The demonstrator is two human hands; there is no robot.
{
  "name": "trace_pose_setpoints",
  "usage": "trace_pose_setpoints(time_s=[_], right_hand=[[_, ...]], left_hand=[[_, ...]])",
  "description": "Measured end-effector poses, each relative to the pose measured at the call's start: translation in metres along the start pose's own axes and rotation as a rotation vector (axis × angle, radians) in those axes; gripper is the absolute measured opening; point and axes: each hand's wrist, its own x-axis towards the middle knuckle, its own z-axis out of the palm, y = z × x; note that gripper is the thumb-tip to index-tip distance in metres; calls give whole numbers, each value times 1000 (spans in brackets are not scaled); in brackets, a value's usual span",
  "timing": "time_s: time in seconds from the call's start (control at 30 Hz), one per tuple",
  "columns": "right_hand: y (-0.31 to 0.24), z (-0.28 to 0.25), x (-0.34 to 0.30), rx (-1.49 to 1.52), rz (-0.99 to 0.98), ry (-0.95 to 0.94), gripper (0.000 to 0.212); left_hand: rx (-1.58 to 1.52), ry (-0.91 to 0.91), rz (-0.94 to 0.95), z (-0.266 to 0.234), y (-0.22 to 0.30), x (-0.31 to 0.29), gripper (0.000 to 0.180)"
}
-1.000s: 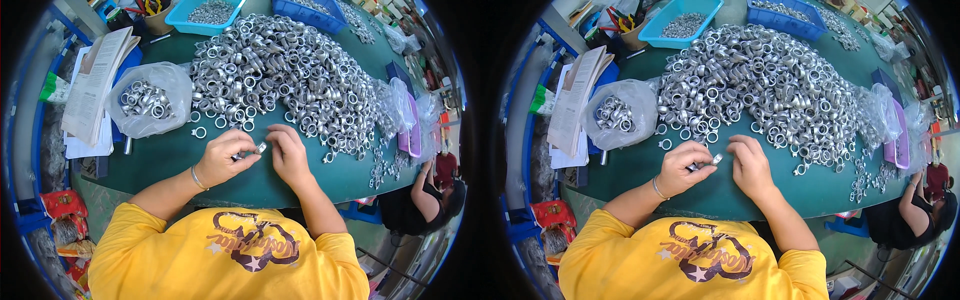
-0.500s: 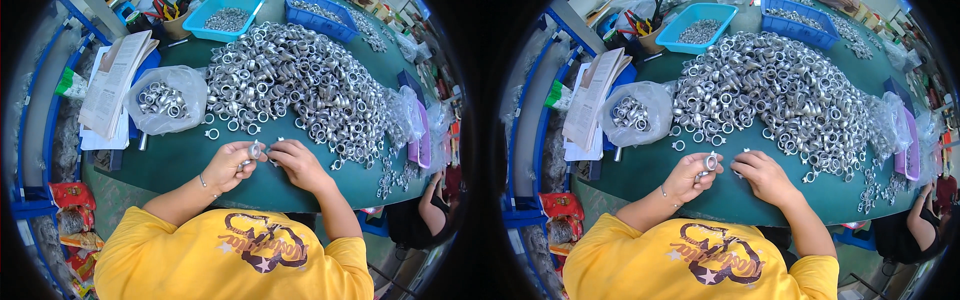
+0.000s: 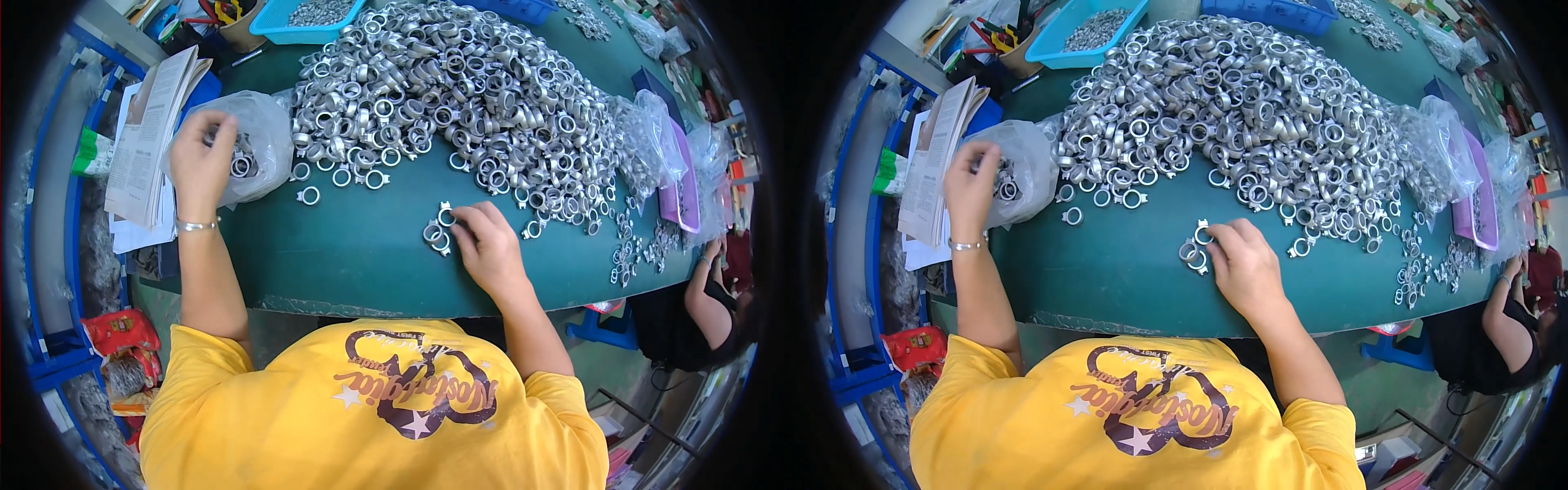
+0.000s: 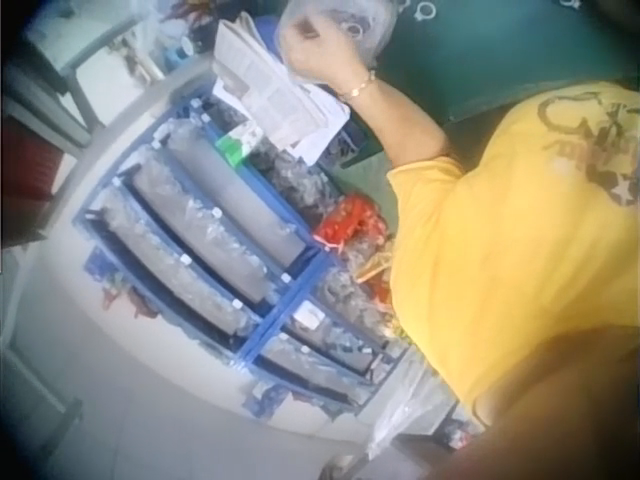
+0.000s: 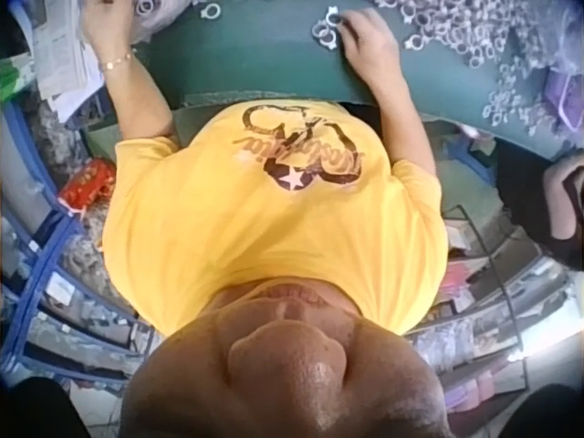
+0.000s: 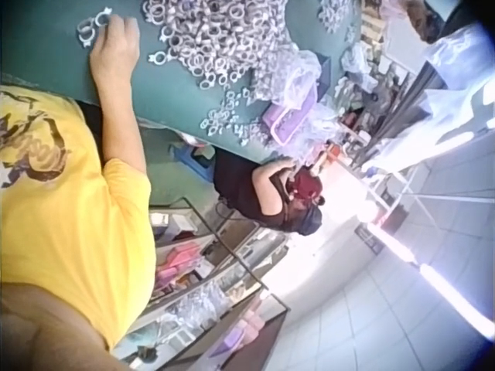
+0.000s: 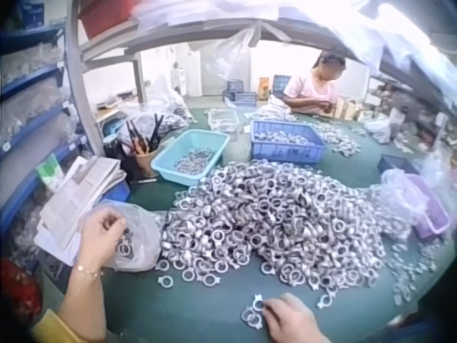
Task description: The person assembles small metal rings and pins by hand, picking up one ring and one pin at a time from a large pile on the table and fitting them together.
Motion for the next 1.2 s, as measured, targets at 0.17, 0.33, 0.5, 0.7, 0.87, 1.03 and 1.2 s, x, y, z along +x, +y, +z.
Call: trace_pose_setpoints(time_s=[0.17, 0.33, 0.5, 0.7, 0.87, 1.03, 1.2], right_hand=[[6, 1, 6, -125, -123, -92, 12], [4, -1, -6, 694, 317, -205, 9], [-11, -5, -8, 627, -84, -58, 11], [-9, 1, -21, 812, 11, 89, 14], [-8, -4, -21, 1071, 273, -43, 16], [-8, -7, -19, 1190, 322, -261, 20], [-11, 1, -18, 1413, 199, -60, 25]], left_hand=[[7, 170, 253, 15, 22, -14, 8], [-677, -466, 6, 54, 83, -78, 8], [-1138, -957, -525, 81, 99, -119, 12], [-851, -773, -9, 81, 108, -122, 12], [-774, -682, 172, 80, 108, -121, 14], [-721, -624, 349, 83, 104, -122, 13], [-963, -819, -277, 80, 100, -123, 18]])
